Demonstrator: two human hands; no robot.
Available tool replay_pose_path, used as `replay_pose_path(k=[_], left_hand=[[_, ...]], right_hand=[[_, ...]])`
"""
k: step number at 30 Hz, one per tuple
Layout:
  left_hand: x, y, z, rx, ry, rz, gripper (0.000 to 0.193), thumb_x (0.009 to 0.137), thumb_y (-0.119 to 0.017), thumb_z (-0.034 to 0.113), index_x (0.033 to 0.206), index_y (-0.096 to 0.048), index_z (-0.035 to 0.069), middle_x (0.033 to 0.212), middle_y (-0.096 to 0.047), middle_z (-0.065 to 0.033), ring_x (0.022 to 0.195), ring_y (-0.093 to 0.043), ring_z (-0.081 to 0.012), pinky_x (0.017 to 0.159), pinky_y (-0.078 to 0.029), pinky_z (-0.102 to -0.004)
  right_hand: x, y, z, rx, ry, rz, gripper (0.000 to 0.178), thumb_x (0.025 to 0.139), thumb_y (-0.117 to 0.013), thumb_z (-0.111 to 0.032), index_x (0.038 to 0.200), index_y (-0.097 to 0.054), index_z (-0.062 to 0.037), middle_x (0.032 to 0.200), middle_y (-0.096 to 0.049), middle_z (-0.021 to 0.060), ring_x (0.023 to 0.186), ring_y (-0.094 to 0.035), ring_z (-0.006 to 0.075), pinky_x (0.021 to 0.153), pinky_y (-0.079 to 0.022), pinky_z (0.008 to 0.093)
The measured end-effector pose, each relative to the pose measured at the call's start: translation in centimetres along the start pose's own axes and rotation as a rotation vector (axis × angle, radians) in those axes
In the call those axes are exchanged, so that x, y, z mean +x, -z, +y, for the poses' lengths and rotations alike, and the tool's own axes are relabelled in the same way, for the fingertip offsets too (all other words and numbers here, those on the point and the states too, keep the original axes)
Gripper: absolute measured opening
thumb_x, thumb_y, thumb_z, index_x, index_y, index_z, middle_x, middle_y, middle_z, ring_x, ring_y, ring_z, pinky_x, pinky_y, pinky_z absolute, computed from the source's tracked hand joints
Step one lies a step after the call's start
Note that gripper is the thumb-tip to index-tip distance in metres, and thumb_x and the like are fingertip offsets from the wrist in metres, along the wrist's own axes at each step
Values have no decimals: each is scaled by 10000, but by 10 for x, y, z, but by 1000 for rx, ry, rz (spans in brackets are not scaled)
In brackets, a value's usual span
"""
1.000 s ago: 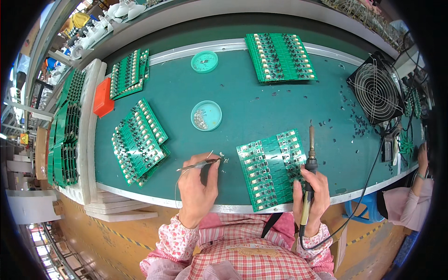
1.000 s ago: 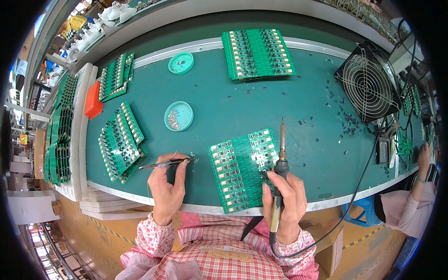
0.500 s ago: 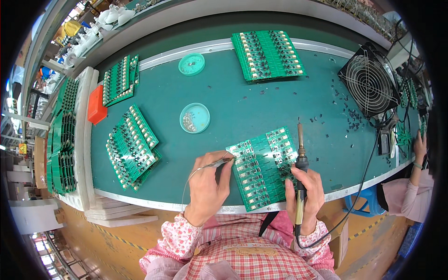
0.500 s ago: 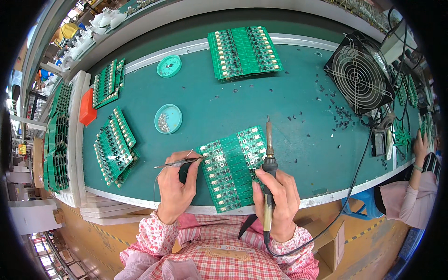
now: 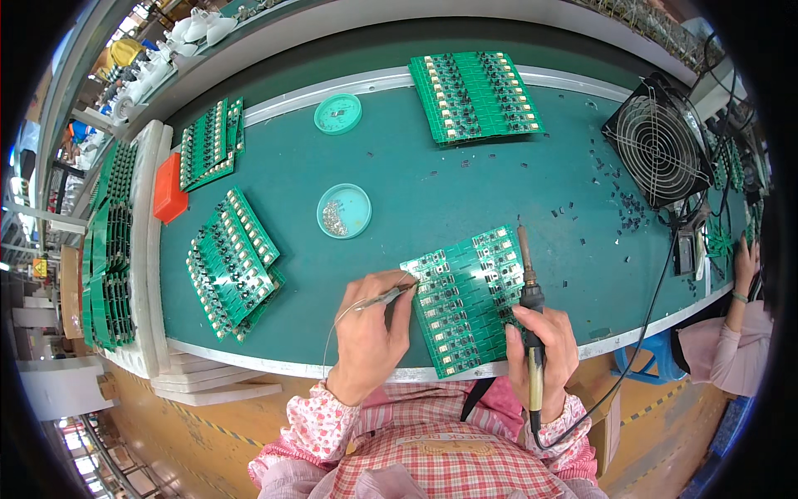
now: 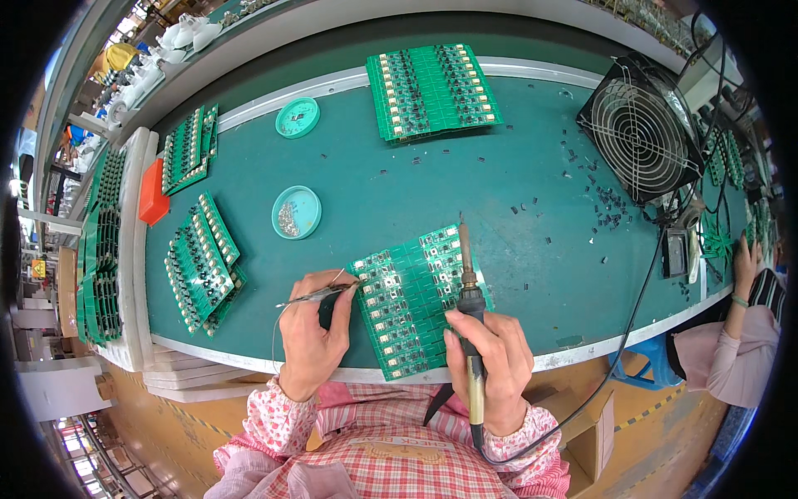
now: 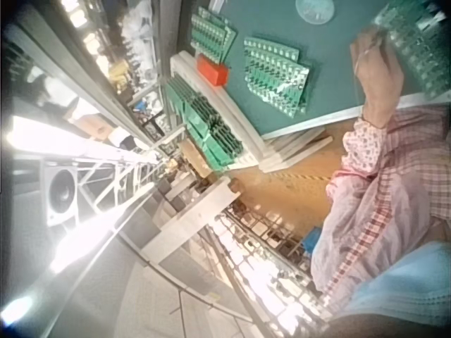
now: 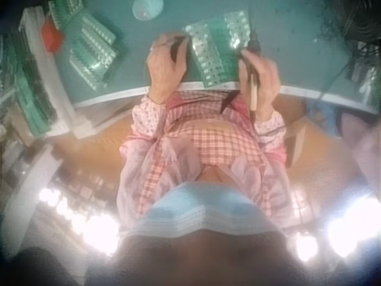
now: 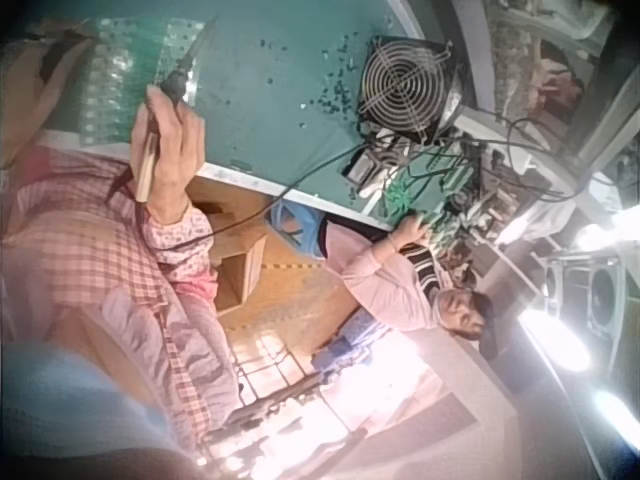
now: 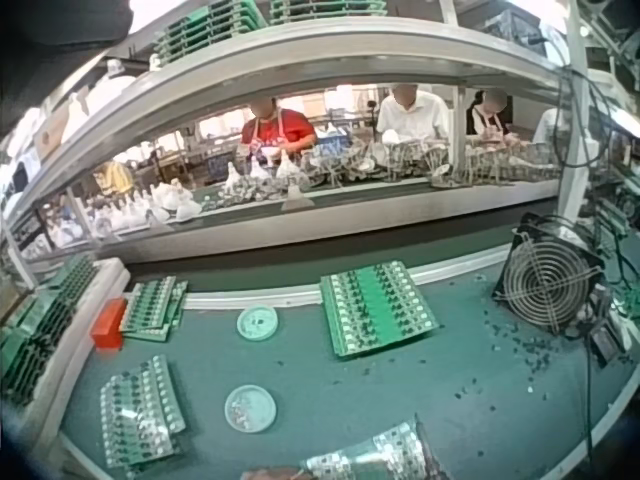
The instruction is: The person solders components onto circuit boards using a soldering iron, tweezers, and solder wire, and stacks and rearranges the boards on the workbench.
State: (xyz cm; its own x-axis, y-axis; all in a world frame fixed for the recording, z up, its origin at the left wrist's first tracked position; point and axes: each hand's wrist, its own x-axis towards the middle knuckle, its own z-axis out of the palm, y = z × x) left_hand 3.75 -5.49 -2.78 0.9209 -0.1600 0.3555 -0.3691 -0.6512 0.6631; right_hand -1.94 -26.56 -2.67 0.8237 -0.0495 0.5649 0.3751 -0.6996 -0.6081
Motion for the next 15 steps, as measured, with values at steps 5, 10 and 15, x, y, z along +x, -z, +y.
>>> replay_pose_path(k=[5,10,15], left_hand=[[1,2,1,-1,13,-6,138,849,-677,-43,980,-671,1,1001,-695,-116,886,-661,-290,788,-516,-357],[1,1,0,-5,-8,-8,144,848,-678,-42,984,-664,3,999,-695,-120,889,-660,-294,791,-516,-362],[0,2,-1,-1,-3,-20,166,842,-683,-43,998,-658,9,1002,-698,-120,891,-659,-299,800,-513,-368]], right_hand=[[4,0,-5,129,15,10,294,802,-743,32,1073,-639,-16,858,-700,108,696,-646,241,638,-522,340],[3,-9,-8,537,-162,-1,152,908,-667,-57,1037,-601,-10,726,-710,101,622,-667,179,605,-526,306],[7,-19,-10,752,-243,-10,133,930,-651,-82,1023,-597,-4,725,-711,110,646,-689,165,586,-541,290]])
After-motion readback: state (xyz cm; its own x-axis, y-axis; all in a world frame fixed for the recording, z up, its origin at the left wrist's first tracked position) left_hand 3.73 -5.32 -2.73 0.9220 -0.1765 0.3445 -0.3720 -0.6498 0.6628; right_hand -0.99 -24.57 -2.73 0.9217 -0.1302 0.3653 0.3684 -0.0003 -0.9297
